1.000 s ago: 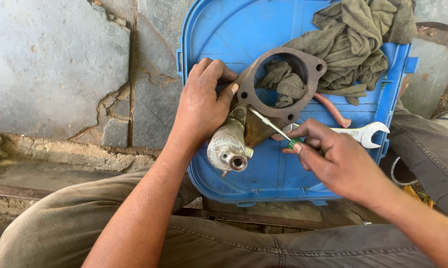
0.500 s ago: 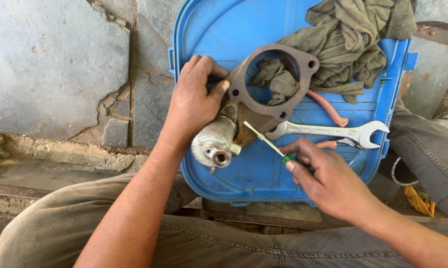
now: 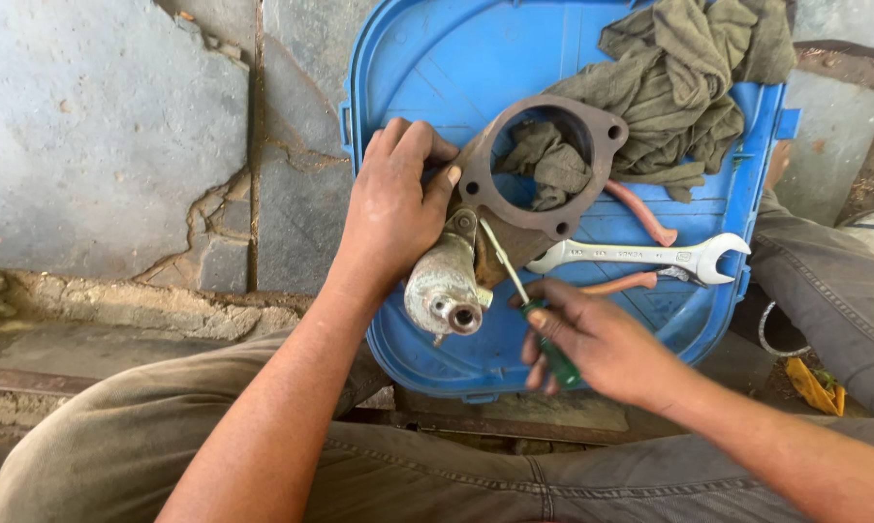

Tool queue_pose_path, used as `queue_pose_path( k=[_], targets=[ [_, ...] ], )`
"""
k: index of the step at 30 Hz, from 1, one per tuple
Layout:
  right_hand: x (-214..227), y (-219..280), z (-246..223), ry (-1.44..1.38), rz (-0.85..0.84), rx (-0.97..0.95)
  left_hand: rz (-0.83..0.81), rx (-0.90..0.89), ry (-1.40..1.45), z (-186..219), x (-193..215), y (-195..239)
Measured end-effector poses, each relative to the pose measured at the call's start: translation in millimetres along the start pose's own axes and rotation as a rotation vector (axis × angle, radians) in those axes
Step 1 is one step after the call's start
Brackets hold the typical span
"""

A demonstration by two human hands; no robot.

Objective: The person is sitting on the ground, using a screwdriver and wrench to disassemble and clean a mechanical part, likely a carburetor, placed on a blue plastic lid. They remove screws, separate components, and wipe them with a cloth.

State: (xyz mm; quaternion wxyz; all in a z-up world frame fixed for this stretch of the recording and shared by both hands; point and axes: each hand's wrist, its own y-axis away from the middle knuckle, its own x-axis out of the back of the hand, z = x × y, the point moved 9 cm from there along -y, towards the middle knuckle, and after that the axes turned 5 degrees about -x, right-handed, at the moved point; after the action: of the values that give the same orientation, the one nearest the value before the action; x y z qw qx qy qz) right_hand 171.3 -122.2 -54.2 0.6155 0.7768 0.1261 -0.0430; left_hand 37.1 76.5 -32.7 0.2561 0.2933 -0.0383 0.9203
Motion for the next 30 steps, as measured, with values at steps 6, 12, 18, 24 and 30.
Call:
queue_pose_path(
  k=[6, 12, 18, 24, 30],
  targets=[
    [-19.7, -6.9, -1.3, -0.231, -0.169, -0.007, 0.012, -0.024, 0.0, -0.4, -0.4, 2.1],
    [1.2, 3.3, -29.1, 0.3, 0.122, 0.054, 0.023, -0.027, 0.009, -0.3, 2.5, 3.5],
    [29.3, 21.7, -46.7, 0.661, 0.286, -0.069, 0.005, 0.014, 0.013, -3.3, 1.1, 1.6],
    [18.3, 40.8, -89.6, 1.063, 0.407, 0.514, -0.027, 0.071, 0.0, -2.9, 1.9, -1.2],
    [14.0, 48.7, -90.6, 1.303, 0.387, 0.441, -0.033, 0.104, 0.028, 1.9, 4.0, -1.8]
  ],
)
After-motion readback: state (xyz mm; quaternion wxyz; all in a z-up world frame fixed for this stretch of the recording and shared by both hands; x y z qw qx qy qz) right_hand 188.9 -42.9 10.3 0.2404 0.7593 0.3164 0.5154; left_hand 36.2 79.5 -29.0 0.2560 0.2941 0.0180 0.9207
